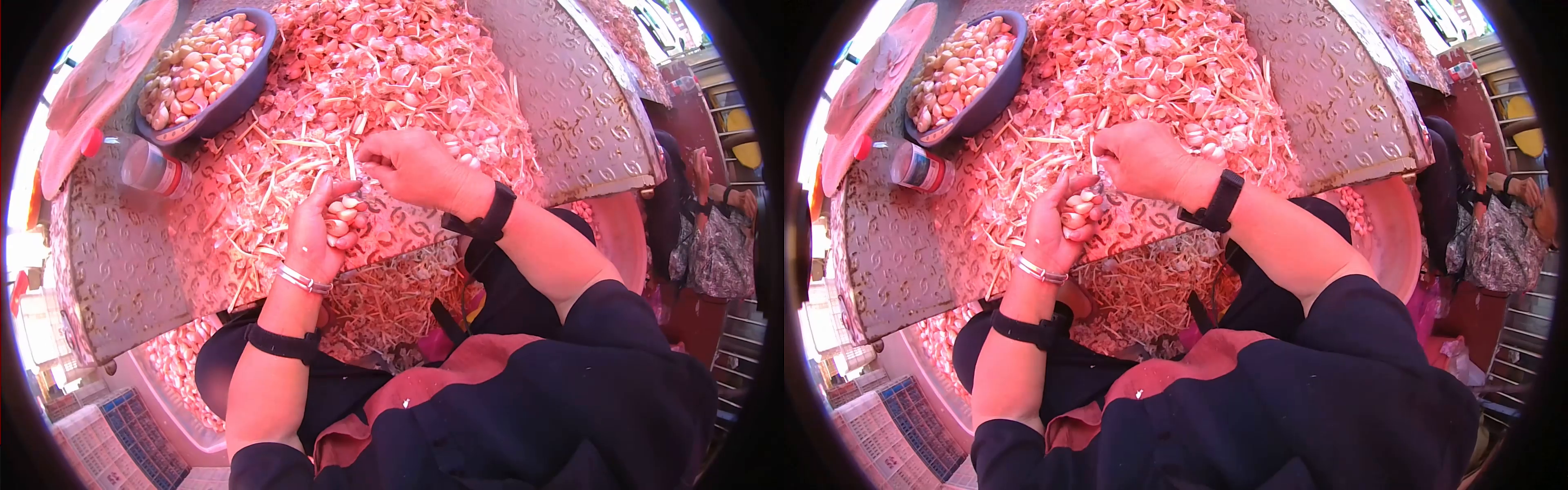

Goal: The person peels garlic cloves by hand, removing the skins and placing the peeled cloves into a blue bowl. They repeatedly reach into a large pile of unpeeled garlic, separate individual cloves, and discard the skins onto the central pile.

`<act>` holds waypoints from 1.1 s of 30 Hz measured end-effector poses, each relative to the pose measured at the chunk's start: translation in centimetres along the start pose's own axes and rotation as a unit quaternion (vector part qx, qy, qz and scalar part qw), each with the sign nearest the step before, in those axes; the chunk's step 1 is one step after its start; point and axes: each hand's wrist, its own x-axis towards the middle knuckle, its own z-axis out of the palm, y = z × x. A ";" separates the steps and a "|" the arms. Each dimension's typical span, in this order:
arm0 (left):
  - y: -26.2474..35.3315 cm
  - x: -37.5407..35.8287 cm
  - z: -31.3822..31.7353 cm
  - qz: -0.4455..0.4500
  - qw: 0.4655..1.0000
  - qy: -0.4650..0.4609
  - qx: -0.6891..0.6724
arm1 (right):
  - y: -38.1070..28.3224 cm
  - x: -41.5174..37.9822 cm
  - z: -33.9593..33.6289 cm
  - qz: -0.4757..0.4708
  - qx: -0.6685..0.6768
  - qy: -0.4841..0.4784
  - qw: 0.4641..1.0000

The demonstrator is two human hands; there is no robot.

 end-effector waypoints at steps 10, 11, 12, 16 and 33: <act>0.6 -0.7 0.7 0.006 0.997 -0.030 -0.073 | 2.1 0.8 0.6 -0.040 -0.114 -0.077 0.990; 0.6 -0.5 0.4 0.005 0.997 -0.030 -0.073 | 2.1 0.7 0.9 -0.047 -0.098 -0.095 0.990; 0.5 -0.1 -0.2 0.015 0.996 -0.054 -0.074 | 2.0 0.6 1.0 -0.046 -0.098 -0.096 0.990; 0.8 -0.3 -0.1 0.017 0.997 -0.026 -0.067 | 1.6 0.6 0.9 0.024 -0.050 -0.104 0.993; 4.4 -1.4 -0.5 0.139 0.986 0.017 -0.088 | -3.9 -1.2 2.7 -0.141 0.039 -0.168 0.975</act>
